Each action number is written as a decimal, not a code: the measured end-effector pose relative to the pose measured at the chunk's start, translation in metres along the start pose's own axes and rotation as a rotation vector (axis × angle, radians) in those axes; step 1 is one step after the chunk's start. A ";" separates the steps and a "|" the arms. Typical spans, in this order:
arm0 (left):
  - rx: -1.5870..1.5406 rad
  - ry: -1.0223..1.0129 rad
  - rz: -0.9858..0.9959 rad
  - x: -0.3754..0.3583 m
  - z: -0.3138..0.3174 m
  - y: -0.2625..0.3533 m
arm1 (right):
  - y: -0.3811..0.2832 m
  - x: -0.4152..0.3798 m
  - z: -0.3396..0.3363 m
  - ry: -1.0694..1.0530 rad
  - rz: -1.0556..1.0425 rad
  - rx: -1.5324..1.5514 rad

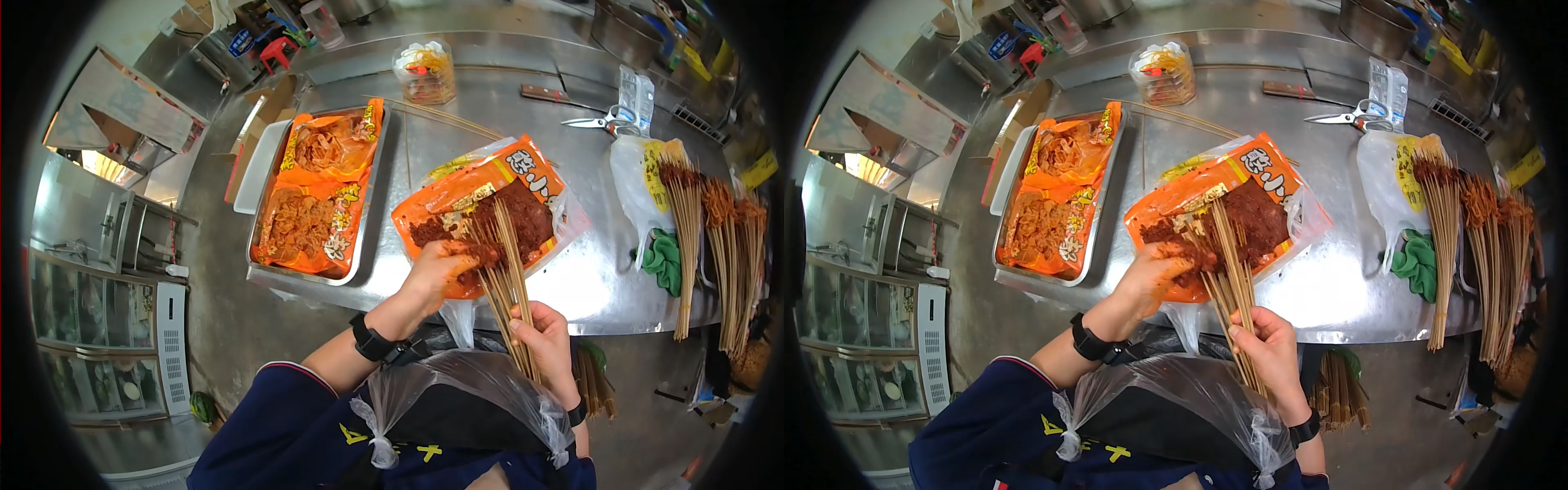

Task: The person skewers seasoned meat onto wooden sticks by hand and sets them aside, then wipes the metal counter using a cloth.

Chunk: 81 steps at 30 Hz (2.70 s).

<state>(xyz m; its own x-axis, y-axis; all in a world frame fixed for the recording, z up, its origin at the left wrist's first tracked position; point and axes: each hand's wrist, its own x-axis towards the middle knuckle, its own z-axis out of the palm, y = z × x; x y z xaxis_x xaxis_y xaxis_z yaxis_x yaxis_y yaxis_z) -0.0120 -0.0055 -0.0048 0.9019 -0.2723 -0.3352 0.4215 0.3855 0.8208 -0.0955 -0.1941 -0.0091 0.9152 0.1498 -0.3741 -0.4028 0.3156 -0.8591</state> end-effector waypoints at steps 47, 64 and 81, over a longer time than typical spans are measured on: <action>1.799 0.024 0.364 0.030 -0.020 -0.021 | 0.000 -0.012 -0.046 -0.087 -0.242 0.785; 1.736 0.245 0.168 0.036 -0.062 0.009 | 0.000 -0.017 -0.047 -0.064 -0.253 0.757; 1.821 0.166 0.358 0.064 -0.003 -0.018 | 0.002 -0.018 -0.049 -0.013 -0.296 0.699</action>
<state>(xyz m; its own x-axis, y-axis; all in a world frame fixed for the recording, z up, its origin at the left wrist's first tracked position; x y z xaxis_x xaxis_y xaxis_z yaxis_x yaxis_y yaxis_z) 0.0388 -0.0270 -0.0424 0.9597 -0.2809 -0.0003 -0.2727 -0.9319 0.2393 -0.1127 -0.2418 -0.0213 0.9878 -0.0240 -0.1541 -0.0570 0.8642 -0.4998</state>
